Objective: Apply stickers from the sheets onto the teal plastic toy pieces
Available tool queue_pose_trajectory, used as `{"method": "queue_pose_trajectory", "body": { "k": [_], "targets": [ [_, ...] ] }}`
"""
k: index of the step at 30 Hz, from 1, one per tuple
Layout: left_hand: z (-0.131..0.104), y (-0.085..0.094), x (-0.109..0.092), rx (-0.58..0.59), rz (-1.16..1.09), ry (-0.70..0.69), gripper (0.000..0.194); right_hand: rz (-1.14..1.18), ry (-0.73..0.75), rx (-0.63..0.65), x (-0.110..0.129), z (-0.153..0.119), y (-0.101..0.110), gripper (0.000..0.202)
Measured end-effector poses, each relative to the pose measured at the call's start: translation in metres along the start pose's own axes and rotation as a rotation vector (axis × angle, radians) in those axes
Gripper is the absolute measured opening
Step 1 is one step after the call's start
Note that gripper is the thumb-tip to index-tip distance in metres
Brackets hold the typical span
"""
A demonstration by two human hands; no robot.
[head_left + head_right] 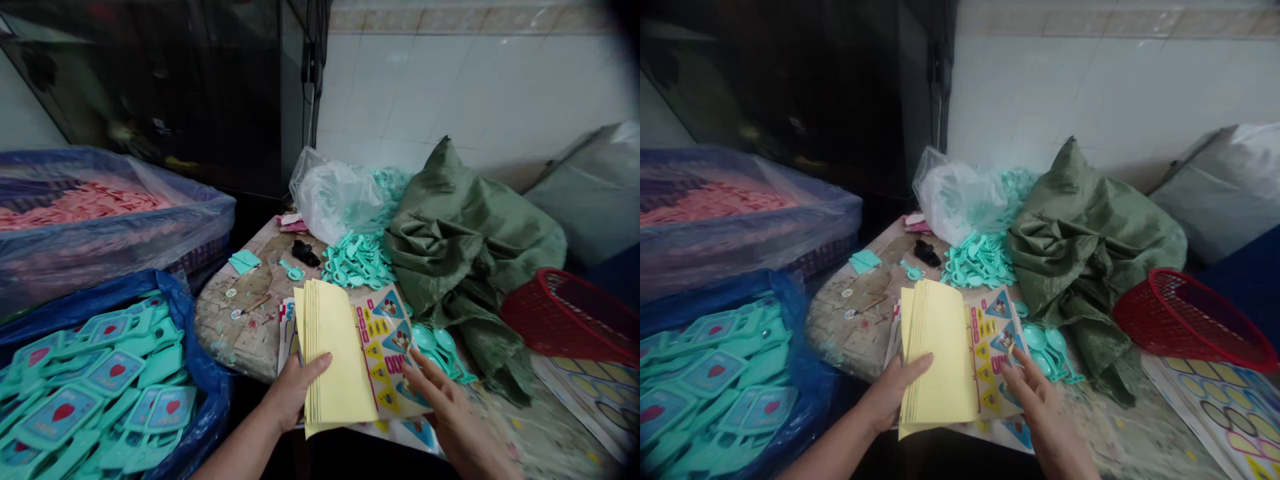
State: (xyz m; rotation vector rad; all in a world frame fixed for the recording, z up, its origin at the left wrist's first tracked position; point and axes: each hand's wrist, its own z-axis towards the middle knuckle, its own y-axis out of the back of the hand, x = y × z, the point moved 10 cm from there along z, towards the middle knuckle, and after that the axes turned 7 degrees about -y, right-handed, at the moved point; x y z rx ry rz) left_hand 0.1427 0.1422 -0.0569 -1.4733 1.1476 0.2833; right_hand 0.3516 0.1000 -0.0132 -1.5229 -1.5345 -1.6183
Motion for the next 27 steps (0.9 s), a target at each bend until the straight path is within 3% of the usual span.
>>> {"method": "queue_pose_trajectory", "body": {
  "k": [2, 5, 7, 8, 11, 14, 17, 27],
  "targets": [
    [0.001, 0.002, 0.001, -0.009, 0.009, 0.004, 0.048, -0.031, -0.057, 0.024, -0.011, 0.008, 0.010, 0.053],
    [0.001, 0.003, 0.001, -0.011, 0.012, -0.002, 0.048, -0.288, 0.107, -0.277, 0.002, 0.010, 0.043, 0.069],
    [0.000, 0.003, 0.001, -0.013, 0.004, -0.002, 0.047, -0.424, 0.266, -0.414, 0.022, -0.001, 0.039, 0.071],
    [0.000, 0.002, 0.001, -0.013, 0.001, -0.004, 0.046, -0.448, 0.322, -0.381, 0.030, -0.005, 0.024, 0.067],
    [0.000, 0.001, -0.002, -0.007, -0.005, -0.018, 0.044, -0.423, 0.368, -0.073, 0.036, -0.017, -0.046, 0.063],
    [0.000, -0.001, -0.004, 0.000, -0.023, -0.023, 0.042, -0.454, 0.329, 0.004, 0.031, -0.025, -0.088, 0.076],
    [0.001, -0.001, -0.004, 0.003, -0.023, -0.031, 0.042, -0.432, 0.281, 0.010, 0.022, -0.023, -0.095, 0.077],
    [0.002, 0.003, -0.001, -0.037, 0.035, -0.018, 0.044, -0.176, 0.116, 0.104, 0.011, -0.010, -0.080, 0.063]
  ]
}}
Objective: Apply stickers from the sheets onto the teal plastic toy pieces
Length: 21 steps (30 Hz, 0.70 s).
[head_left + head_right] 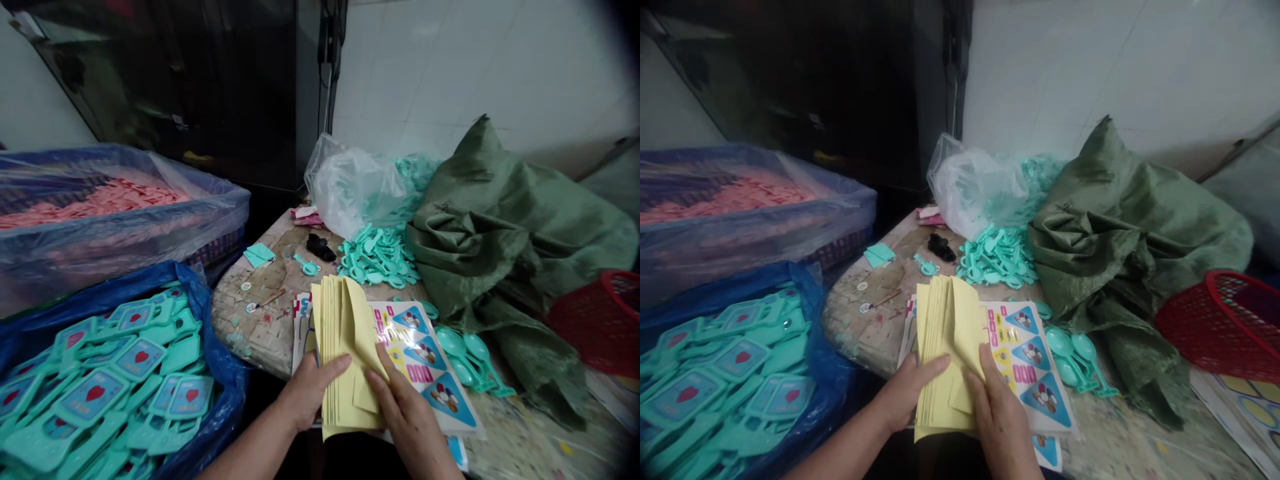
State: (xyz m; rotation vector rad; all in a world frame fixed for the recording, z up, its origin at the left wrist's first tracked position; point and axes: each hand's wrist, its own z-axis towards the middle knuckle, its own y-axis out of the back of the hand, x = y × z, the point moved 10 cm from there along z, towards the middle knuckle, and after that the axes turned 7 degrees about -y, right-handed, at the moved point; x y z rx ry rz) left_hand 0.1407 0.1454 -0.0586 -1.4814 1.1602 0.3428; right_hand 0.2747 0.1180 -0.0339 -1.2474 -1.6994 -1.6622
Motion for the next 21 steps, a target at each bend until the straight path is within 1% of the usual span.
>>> {"method": "queue_pose_trajectory", "body": {
  "k": [1, 3, 4, 6, 7, 9, 11, 14, 15, 17, 18, 19, 21],
  "targets": [
    [0.000, 0.000, -0.001, 0.004, -0.002, -0.008, 0.045, 0.059, -0.031, 0.024, -0.001, -0.001, 0.001, 0.060],
    [-0.001, -0.001, -0.002, 0.007, -0.008, -0.017, 0.045, 0.179, -0.144, 0.059, -0.005, -0.005, 0.008, 0.057],
    [-0.001, 0.000, -0.002, 0.007, -0.009, -0.017, 0.046, 0.224, -0.213, 0.051, -0.008, -0.008, 0.014, 0.056],
    [-0.001, -0.001, -0.002, 0.013, -0.010, -0.010, 0.046, 0.281, -0.312, -0.020, -0.012, -0.015, 0.034, 0.058],
    [-0.001, -0.001, -0.001, 0.014, -0.009, -0.004, 0.045, 0.299, -0.331, -0.056, -0.012, -0.017, 0.044, 0.061],
    [-0.002, -0.001, 0.000, 0.016, -0.007, 0.008, 0.044, 0.331, -0.334, -0.064, -0.014, -0.016, 0.058, 0.069],
    [-0.001, -0.001, 0.000, 0.024, -0.009, 0.011, 0.044, 0.270, -0.315, -0.090, -0.025, -0.009, 0.072, 0.070],
    [-0.001, -0.003, 0.000, 0.046, -0.019, 0.004, 0.044, -0.049, -0.210, -0.243, -0.046, 0.006, 0.103, 0.055],
    [-0.001, -0.003, 0.000, 0.050, -0.021, -0.001, 0.043, -0.153, -0.172, -0.266, -0.053, 0.011, 0.110, 0.052],
    [-0.001, -0.003, 0.000, 0.048, -0.026, -0.006, 0.043, -0.292, -0.110, -0.256, -0.062, 0.017, 0.116, 0.050],
    [-0.001, -0.003, 0.000, 0.048, -0.030, -0.008, 0.042, -0.345, -0.076, -0.262, -0.061, 0.018, 0.118, 0.051],
    [-0.001, -0.003, -0.001, 0.046, -0.034, -0.008, 0.042, -0.397, -0.032, -0.301, -0.054, 0.016, 0.121, 0.053],
    [0.000, -0.003, 0.000, 0.043, -0.036, -0.004, 0.041, -0.470, 0.078, -0.431, -0.028, 0.006, 0.123, 0.058]
  ]
}}
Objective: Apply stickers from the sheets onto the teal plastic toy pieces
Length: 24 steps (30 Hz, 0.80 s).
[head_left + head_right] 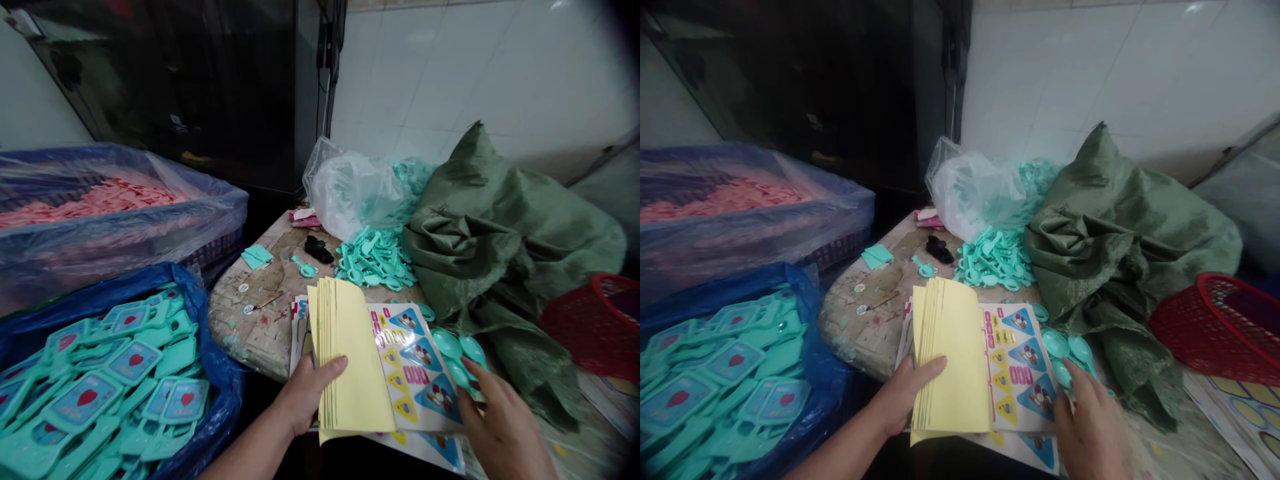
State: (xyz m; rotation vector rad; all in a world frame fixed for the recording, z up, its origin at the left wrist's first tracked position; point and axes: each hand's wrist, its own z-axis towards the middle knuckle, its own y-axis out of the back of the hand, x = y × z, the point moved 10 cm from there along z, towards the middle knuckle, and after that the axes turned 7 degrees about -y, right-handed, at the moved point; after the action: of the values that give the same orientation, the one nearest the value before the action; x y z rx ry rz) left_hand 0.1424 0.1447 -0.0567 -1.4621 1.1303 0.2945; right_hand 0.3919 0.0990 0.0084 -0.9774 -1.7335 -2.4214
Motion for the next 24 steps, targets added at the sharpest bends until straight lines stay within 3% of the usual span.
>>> {"method": "queue_pose_trajectory", "body": {
  "k": [2, 6, 8, 11, 15, 19, 21, 24],
  "targets": [
    [0.000, 0.001, 0.000, -0.008, 0.011, 0.002, 0.042, 0.030, 0.073, -0.066, 0.033, -0.011, 0.003, 0.060],
    [0.000, 0.002, -0.002, -0.035, 0.022, -0.009, 0.043, 0.205, 0.147, 0.202, 0.089, -0.040, -0.052, 0.065],
    [0.000, 0.003, -0.003, -0.047, 0.017, -0.012, 0.042, 0.215, 0.132, 0.282, 0.097, -0.049, -0.076, 0.070],
    [0.000, 0.002, -0.002, -0.043, 0.008, -0.002, 0.043, 0.256, 0.100, 0.318, 0.093, -0.051, -0.088, 0.066],
    [0.001, 0.001, -0.001, -0.036, 0.013, -0.001, 0.043, 0.350, 0.030, 0.382, 0.085, -0.044, -0.083, 0.061],
    [0.001, 0.002, -0.001, -0.034, 0.009, -0.013, 0.045, 0.439, -0.229, 0.519, 0.065, -0.042, -0.080, 0.064],
    [0.000, 0.003, -0.001, -0.036, 0.014, -0.014, 0.046, 0.436, -0.363, 0.484, 0.047, -0.039, -0.064, 0.067],
    [0.000, 0.003, -0.001, -0.033, 0.008, -0.011, 0.045, 0.371, -0.383, 0.312, 0.024, -0.027, -0.018, 0.070]
  ]
}}
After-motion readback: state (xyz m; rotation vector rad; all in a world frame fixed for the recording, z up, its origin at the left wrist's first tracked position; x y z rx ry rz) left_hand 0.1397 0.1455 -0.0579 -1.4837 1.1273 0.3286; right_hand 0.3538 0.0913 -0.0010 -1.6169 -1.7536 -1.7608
